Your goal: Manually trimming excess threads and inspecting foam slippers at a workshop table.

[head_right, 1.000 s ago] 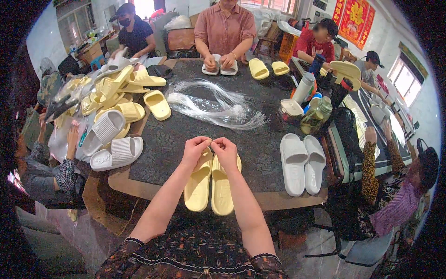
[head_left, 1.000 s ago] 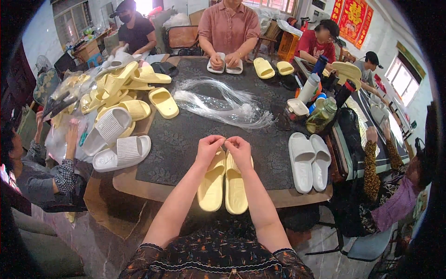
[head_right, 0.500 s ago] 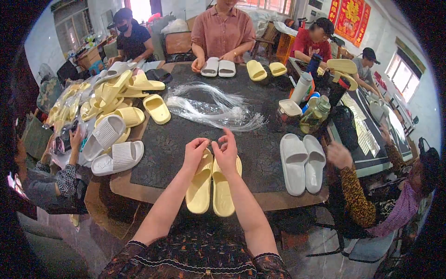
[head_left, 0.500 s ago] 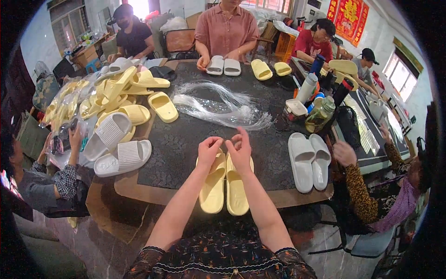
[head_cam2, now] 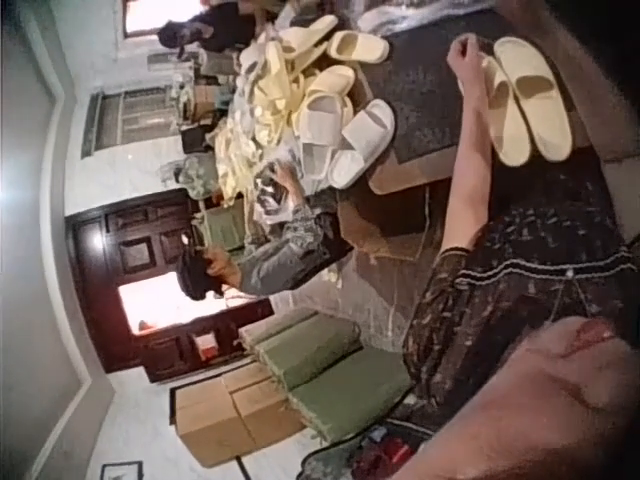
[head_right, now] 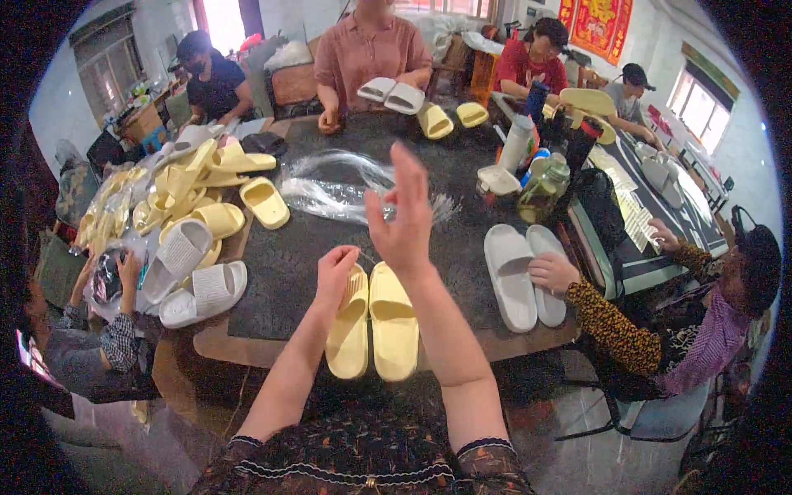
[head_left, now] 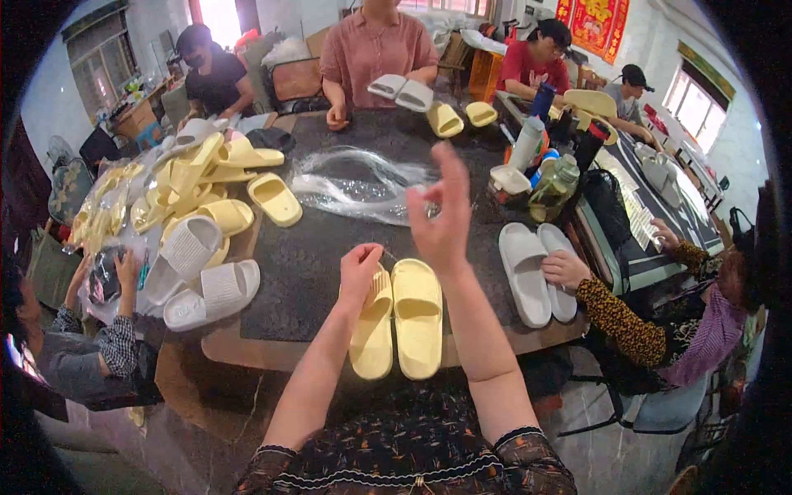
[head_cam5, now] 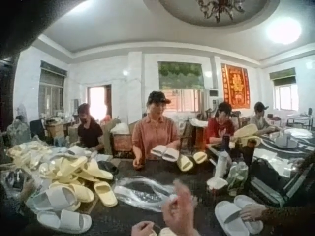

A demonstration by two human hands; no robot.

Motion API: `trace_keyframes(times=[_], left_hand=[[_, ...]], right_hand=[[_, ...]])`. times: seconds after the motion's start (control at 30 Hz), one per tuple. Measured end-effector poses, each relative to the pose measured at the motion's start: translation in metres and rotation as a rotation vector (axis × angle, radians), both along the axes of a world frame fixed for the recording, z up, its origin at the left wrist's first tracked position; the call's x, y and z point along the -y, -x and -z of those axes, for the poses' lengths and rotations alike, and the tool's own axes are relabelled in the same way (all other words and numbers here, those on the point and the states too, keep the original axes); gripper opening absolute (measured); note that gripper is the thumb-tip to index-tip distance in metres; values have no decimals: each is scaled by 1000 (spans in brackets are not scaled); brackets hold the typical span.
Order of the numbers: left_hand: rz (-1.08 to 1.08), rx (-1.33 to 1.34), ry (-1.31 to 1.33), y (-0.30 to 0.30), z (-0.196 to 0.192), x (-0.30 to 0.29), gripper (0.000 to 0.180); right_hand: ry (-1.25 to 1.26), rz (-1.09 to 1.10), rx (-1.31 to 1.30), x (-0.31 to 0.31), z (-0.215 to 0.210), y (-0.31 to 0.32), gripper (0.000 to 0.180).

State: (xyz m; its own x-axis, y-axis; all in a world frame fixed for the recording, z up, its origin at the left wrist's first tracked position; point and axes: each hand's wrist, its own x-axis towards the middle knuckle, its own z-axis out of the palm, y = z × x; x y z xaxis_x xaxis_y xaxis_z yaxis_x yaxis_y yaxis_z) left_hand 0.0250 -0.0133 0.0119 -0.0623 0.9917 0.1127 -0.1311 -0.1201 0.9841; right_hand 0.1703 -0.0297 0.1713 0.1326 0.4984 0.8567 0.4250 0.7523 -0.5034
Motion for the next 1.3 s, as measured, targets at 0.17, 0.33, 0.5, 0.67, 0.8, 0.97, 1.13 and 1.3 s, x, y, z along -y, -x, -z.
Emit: trace_keyframes(times=[0.17, 0.33, 0.5, 0.67, 0.8, 0.97, 1.13, 1.3], left_hand=[[18, 142, 54, 1, 6, 0, 15], [-23, 195, 73, 5, 6, 2, 14], [13, 259, 43, 6, 1, 1, 13], [14, 184, 80, -2, -2, -1, 16], [40, 154, 52, 1, 1, 2, 14], [14, 124, 86, -3, 0, 6, 14], [23, 134, 85, 3, 5, 3, 14], [28, 80, 164, 3, -3, 4, 11]], right_hand=[[425, 45, 144, -12, 126, 11, 30], [758, -128, 80, -6, 164, 17, 24], [776, -195, -207, -8, 156, 19, 14], [717, -263, -314, -18, 171, 12, 11], [728, -217, -240, -12, 166, 15, 11], [730, -234, -283, -9, 169, 14, 12], [734, -223, -275, -8, 166, 18, 11], [686, -187, -264, -9, 166, 15, 11]])
